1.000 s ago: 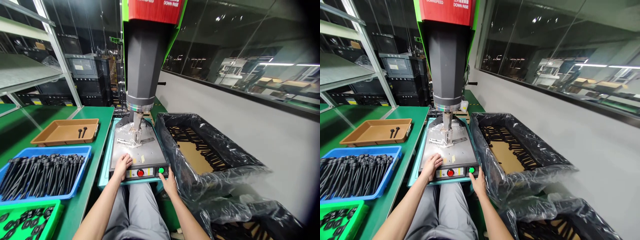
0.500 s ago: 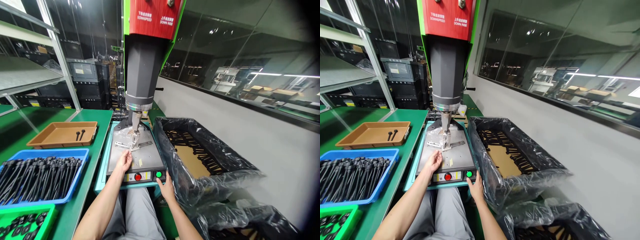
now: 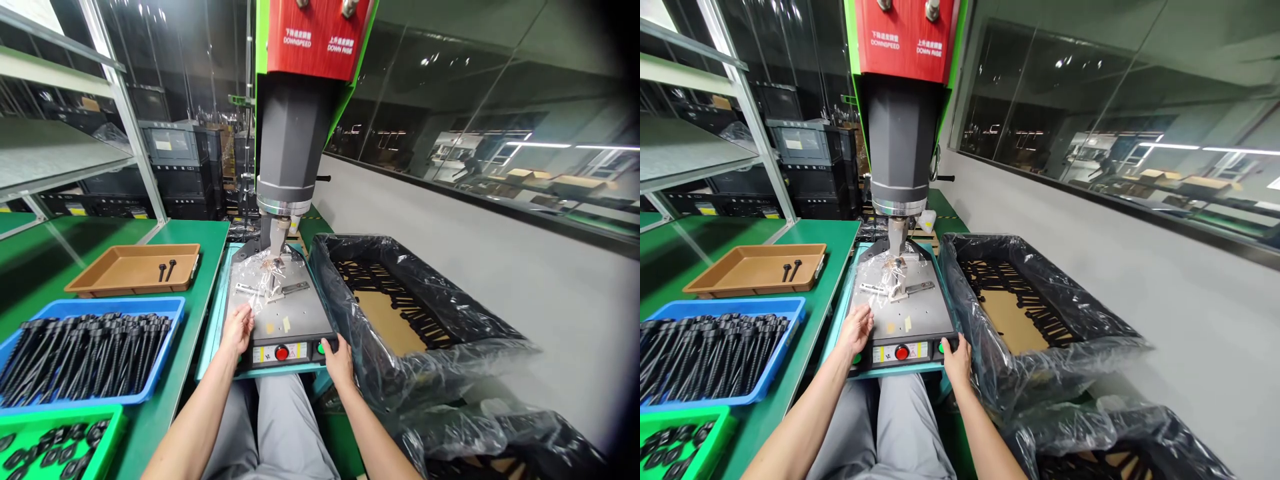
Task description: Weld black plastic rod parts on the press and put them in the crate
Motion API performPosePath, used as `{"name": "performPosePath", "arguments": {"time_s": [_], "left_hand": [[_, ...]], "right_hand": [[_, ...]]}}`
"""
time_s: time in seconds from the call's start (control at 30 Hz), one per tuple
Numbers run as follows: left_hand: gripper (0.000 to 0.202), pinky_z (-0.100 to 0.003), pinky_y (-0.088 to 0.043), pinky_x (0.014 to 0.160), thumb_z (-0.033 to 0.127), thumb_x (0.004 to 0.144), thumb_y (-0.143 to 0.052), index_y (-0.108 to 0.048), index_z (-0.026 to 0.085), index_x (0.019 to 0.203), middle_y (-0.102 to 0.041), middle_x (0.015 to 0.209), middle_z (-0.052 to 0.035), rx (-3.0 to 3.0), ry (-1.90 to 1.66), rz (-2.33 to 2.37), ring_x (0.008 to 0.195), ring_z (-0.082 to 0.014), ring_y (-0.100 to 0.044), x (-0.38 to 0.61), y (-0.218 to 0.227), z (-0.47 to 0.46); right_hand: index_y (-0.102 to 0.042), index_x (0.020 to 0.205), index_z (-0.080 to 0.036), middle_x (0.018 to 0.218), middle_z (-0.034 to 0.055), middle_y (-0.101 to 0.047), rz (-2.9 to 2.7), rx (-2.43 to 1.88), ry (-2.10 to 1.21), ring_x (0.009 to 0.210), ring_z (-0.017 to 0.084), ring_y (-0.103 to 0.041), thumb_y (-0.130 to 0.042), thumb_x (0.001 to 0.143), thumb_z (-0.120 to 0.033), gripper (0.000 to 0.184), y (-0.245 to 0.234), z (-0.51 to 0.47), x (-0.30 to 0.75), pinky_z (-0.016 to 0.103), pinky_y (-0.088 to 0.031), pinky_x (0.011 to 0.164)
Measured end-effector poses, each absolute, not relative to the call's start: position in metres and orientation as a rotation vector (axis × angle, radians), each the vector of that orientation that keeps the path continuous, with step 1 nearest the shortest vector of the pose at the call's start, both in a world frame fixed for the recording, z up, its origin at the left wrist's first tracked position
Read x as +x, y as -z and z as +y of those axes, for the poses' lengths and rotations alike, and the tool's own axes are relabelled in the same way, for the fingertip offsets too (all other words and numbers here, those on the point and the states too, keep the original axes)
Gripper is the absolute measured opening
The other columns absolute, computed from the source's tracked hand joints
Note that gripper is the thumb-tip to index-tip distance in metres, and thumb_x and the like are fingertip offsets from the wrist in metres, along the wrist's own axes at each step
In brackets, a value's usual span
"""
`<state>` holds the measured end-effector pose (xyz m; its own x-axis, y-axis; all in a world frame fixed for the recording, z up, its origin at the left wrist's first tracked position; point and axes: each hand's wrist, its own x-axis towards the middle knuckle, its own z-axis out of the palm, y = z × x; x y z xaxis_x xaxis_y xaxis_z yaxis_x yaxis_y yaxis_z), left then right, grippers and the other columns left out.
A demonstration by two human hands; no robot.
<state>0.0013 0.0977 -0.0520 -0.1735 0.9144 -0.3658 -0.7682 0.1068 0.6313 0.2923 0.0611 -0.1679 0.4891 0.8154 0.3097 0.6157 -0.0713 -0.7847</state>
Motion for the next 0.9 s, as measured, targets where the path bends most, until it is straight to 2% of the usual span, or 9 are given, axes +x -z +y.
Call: {"name": "performPosePath", "arguments": {"time_s": [0.1,0.23,0.33,0.43,0.53,0.6,0.73,0.9], "left_hand": [[0.014,-0.012,-0.050,0.046,0.002,0.080,-0.063,-0.060,0.014,0.086,-0.060,0.066,0.0016,0.201,-1.494,0.833,0.054,-0.0071,-0.062,0.000,0.051,0.097],[0.019,-0.012,-0.051,0.050,0.001,0.082,-0.060,-0.061,0.014,0.095,-0.060,0.068,0.0011,0.213,-1.482,0.749,0.055,-0.0062,-0.062,0.004,0.036,0.100],[0.025,-0.012,-0.052,0.049,0.000,0.080,-0.062,-0.061,0.014,0.101,-0.061,0.069,0.0007,0.262,-1.488,0.714,0.056,-0.0069,-0.062,0.008,0.018,0.102],[0.029,-0.013,-0.053,0.050,0.001,0.079,-0.064,-0.060,0.015,0.104,-0.061,0.069,0.0012,0.323,-1.495,0.710,0.056,-0.0070,-0.063,0.009,0.003,0.105],[0.029,-0.013,-0.053,0.050,0.001,0.079,-0.063,-0.060,0.015,0.105,-0.061,0.069,0.0010,0.365,-1.493,0.688,0.056,-0.0071,-0.063,0.009,-0.008,0.113],[0.031,-0.013,-0.053,0.051,0.002,0.079,-0.064,-0.059,0.015,0.107,-0.062,0.070,0.0009,0.387,-1.492,0.679,0.057,-0.0073,-0.064,0.009,-0.012,0.120],[0.033,-0.013,-0.054,0.051,0.002,0.077,-0.066,-0.060,0.015,0.107,-0.062,0.071,0.0009,0.419,-1.495,0.689,0.057,-0.0077,-0.065,0.009,-0.017,0.134],[0.035,-0.013,-0.053,0.049,0.002,0.074,-0.069,-0.060,0.015,0.106,-0.062,0.070,0.0016,0.418,-1.483,0.712,0.056,-0.0077,-0.064,0.011,-0.020,0.139]], "right_hand": [[-0.058,0.121,-0.010,0.126,0.0211,-0.055,-1.334,-1.589,-0.143,0.121,0.031,-0.051,-0.049,0.086,-0.046,0.051,0.135,0.073,0.266,0.046,-0.040,0.104],[-0.063,0.116,-0.015,0.106,0.0127,-0.066,-1.601,-1.322,-0.456,0.099,0.023,-0.064,-0.046,0.090,-0.033,0.036,0.085,0.118,0.224,0.038,-0.050,0.091],[-0.061,0.121,-0.017,0.111,0.0118,-0.064,-1.609,-1.295,-0.496,0.099,0.022,-0.063,-0.047,0.089,-0.030,0.038,0.055,0.162,0.197,0.037,-0.050,0.091],[-0.056,0.130,-0.018,0.125,0.0134,-0.057,-1.575,-1.346,-0.455,0.111,0.024,-0.059,-0.051,0.087,-0.029,0.044,0.032,0.195,0.175,0.037,-0.046,0.097],[-0.055,0.132,-0.021,0.128,0.0117,-0.056,-1.590,-1.331,-0.439,0.120,0.024,-0.053,-0.054,0.087,-0.030,0.046,0.016,0.214,0.159,0.037,-0.040,0.103],[-0.059,0.126,-0.022,0.122,0.0102,-0.060,-1.605,-1.318,-0.464,0.118,0.024,-0.055,-0.055,0.087,-0.028,0.040,0.008,0.222,0.153,0.036,-0.040,0.103],[-0.069,0.102,-0.018,0.108,0.0102,-0.066,-1.592,-1.367,-0.510,0.106,0.024,-0.059,-0.061,0.082,-0.026,0.023,-0.010,0.235,0.148,0.035,-0.043,0.096],[-0.066,0.088,-0.019,0.100,0.0087,-0.066,-1.674,-1.268,-0.357,0.102,0.024,-0.058,-0.059,0.081,-0.025,0.012,-0.027,0.233,0.151,0.035,-0.043,0.092]]}}
